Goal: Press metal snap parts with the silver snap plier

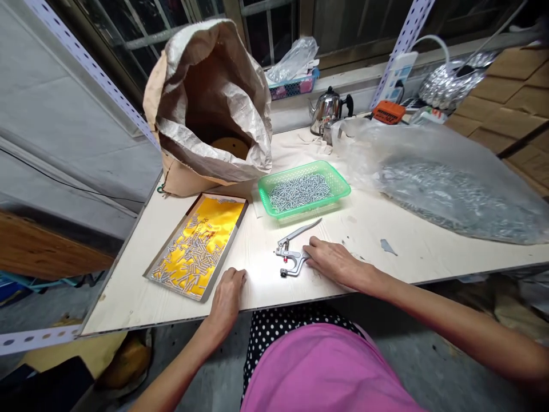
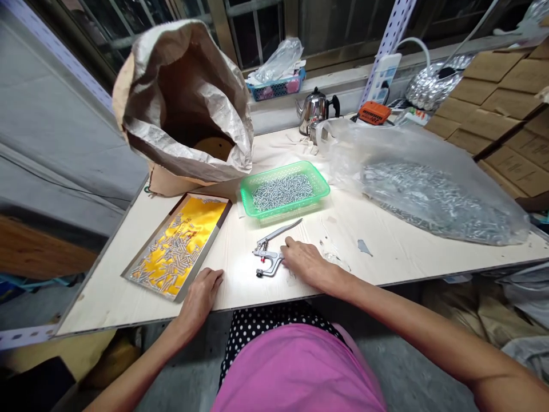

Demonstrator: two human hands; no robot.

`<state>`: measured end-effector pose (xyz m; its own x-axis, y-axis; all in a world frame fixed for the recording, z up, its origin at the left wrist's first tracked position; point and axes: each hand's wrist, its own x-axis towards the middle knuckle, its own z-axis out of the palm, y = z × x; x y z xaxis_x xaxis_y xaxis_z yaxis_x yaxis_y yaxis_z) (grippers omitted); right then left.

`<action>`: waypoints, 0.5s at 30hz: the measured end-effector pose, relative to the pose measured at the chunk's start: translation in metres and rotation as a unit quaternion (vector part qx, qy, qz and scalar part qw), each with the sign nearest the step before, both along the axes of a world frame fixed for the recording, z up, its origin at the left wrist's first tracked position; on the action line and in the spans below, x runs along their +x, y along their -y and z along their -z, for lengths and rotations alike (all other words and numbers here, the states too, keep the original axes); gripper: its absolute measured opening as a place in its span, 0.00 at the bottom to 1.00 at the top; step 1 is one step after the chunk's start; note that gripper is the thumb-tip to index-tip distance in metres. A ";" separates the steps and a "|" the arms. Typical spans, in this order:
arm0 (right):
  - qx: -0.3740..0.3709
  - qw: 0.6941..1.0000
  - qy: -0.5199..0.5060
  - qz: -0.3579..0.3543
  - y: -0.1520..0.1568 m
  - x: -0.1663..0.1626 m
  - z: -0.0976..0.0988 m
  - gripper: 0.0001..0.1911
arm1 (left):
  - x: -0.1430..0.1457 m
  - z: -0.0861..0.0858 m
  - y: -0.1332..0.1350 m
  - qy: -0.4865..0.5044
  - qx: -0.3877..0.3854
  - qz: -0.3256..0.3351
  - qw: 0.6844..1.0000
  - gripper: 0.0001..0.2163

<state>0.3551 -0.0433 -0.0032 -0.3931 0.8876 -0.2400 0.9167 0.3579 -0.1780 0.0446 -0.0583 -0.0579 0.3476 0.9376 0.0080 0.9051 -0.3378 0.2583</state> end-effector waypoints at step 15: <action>0.049 0.995 -0.007 -0.085 -0.002 -0.027 0.022 0.10 | 0.019 -0.031 -0.003 0.290 -0.209 -0.187 0.915 0.12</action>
<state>0.3282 -0.0409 -0.0249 -0.5429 0.8264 -0.1492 0.8387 0.5244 -0.1470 0.0632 -0.0548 -0.0270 0.0525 0.9535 -0.2969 0.6075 0.2055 0.7673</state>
